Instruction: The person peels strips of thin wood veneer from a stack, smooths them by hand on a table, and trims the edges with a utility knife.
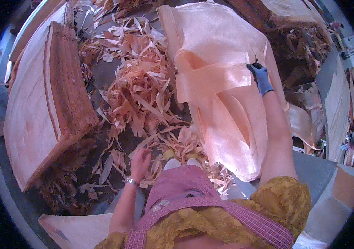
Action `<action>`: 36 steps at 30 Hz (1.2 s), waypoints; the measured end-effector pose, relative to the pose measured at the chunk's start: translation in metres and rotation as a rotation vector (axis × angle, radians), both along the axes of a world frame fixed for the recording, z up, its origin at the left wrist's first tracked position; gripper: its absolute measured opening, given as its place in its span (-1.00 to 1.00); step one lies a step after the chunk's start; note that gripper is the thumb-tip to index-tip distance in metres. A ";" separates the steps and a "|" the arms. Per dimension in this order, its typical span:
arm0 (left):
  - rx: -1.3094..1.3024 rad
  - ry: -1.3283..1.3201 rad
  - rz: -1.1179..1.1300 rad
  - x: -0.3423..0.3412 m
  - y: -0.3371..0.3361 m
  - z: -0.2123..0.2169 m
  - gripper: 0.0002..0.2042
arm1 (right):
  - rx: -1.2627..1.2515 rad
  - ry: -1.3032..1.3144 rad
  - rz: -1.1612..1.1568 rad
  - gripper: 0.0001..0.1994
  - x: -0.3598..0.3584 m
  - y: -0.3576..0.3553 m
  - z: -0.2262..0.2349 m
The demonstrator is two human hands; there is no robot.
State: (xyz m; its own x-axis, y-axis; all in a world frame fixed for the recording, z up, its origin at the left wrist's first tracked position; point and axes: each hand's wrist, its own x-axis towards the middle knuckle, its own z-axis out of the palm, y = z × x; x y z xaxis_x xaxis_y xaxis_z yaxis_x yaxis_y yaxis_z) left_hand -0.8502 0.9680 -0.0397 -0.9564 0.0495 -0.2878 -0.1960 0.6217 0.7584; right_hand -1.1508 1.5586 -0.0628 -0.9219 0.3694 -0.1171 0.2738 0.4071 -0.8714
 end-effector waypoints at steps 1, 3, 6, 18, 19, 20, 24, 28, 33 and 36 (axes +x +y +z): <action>-0.061 0.026 -0.032 -0.010 0.007 0.009 -0.82 | -0.149 -0.106 0.069 -0.79 -0.003 -0.029 0.043; -0.055 0.177 -0.139 -0.050 0.040 0.035 -0.75 | -0.388 -0.200 0.122 -0.80 0.013 -0.069 0.137; -0.063 0.443 -0.298 -0.109 0.103 0.095 -0.29 | -0.498 -0.168 0.223 -0.80 0.025 -0.123 0.235; 1.101 0.856 0.088 -0.267 0.059 0.314 -0.90 | -0.002 0.748 0.603 -0.72 0.087 -0.250 0.410; 0.948 0.793 0.212 -0.261 0.032 0.338 -0.88 | -0.028 0.795 0.612 -0.64 0.096 -0.239 0.393; 0.798 0.708 0.315 -0.255 0.006 0.361 -0.84 | -0.058 0.840 0.628 -0.55 0.102 -0.228 0.369; 1.005 0.712 0.135 -0.224 -0.212 0.420 -0.87 | -0.161 0.348 0.848 -0.20 0.110 -0.222 0.232; 0.967 0.843 0.458 -0.107 -0.394 0.460 -0.90 | -0.413 -0.331 1.047 -0.14 0.123 -0.274 0.192; 1.032 1.042 0.694 0.039 -0.478 0.463 -0.90 | -0.390 -0.355 1.137 -0.16 0.104 -0.396 0.144; 1.079 1.137 0.749 0.142 -0.552 0.441 -0.91 | -0.405 -0.097 0.994 -0.18 0.087 -0.505 0.126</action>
State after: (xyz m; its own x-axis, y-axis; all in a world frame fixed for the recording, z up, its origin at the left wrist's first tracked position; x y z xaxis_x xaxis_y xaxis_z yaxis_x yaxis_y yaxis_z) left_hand -0.7085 0.4159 0.4009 -0.5449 -0.7618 0.3504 0.7007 -0.1842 0.6893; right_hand -1.0636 1.0534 0.0634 -0.7681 -0.6223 -0.1509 0.0544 0.1714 -0.9837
